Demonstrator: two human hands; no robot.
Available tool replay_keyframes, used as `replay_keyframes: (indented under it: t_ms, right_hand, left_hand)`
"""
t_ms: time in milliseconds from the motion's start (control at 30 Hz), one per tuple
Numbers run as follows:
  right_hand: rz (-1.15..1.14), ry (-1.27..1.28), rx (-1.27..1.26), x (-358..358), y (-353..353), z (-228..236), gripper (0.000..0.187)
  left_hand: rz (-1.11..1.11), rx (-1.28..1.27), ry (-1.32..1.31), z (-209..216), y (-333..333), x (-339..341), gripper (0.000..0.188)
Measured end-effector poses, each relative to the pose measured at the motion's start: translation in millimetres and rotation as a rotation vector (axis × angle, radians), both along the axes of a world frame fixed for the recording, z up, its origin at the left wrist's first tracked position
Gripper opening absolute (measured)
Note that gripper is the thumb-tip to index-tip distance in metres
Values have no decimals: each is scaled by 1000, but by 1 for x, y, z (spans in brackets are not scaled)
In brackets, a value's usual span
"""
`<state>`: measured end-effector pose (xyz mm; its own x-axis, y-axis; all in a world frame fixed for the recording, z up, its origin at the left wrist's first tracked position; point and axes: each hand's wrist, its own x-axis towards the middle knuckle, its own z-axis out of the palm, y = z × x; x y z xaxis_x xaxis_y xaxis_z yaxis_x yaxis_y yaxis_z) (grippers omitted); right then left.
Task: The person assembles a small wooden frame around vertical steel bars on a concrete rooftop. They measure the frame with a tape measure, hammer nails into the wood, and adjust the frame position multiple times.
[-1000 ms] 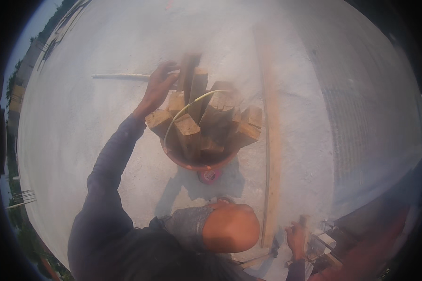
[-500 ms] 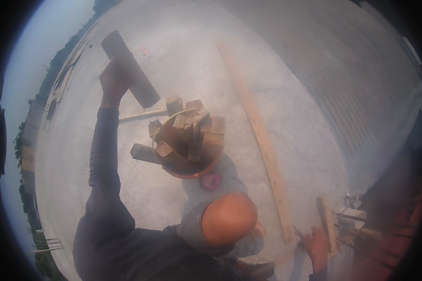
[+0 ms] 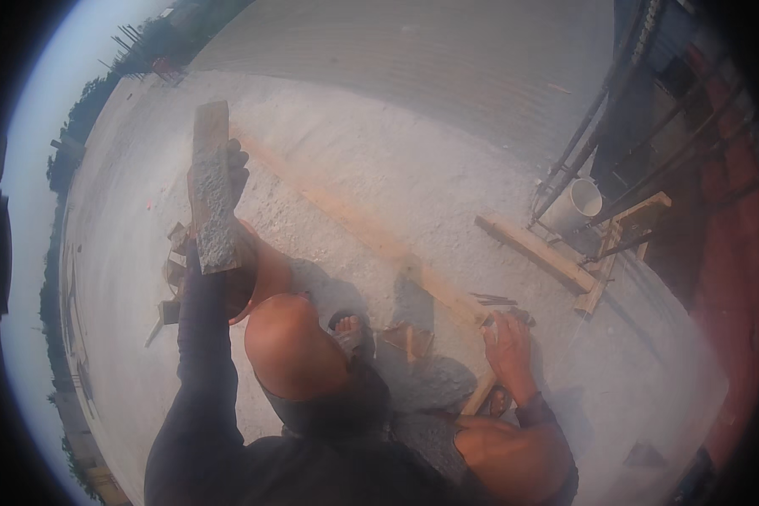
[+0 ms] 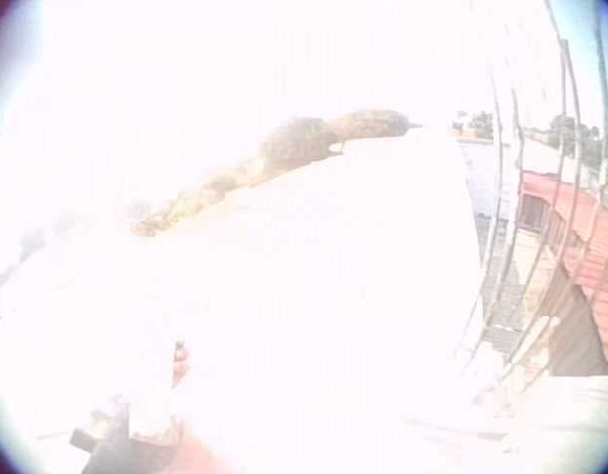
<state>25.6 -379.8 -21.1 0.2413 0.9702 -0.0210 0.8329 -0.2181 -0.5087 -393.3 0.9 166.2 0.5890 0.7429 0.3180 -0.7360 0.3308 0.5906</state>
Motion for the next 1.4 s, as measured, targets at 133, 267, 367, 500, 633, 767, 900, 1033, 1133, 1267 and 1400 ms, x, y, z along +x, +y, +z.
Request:
replay_keyframes:
  t_ms: [133,267,367,500,633,767,900,1033,1133,1267,1400]
  right_hand:
    - [-268,86,-46,-22,-94,-42,50]
    - [-538,77,-75,-66,-135,-50,63]
    - [-761,217,-179,-74,-126,-50,74]
    - [-873,268,-108,-53,-86,-62,73]
    - [-993,1040,-292,-28,-60,-57,43]
    - [-1022,750,-493,-18,-64,-43,36]
    - [-637,153,-95,-32,-70,-31,37]
    - [-467,355,-265,-53,-36,-9,39]
    - [-264,447,-457,-78,18,6,36]
    - [-59,571,-86,-132,81,12,37]
    - [307,468,191,-159,125,10,41]
  left_hand:
    - [84,-253,400,-74,-16,82,55]
    - [218,-232,862,-132,-39,122,62]
    - [167,-243,730,-161,-57,113,59]
    - [486,-51,959,-184,-91,69,56]
    - [676,17,1020,-195,-135,19,60]
    - [834,12,1032,-209,-168,-9,66]
    - [905,-3,1062,-217,-179,-9,71]
    - [955,-9,1126,-211,-176,6,76]
    - [1046,120,1085,-199,-184,9,84]
    - [1190,336,1125,-191,-192,4,88]
    - [1097,428,1124,-195,-195,5,88]
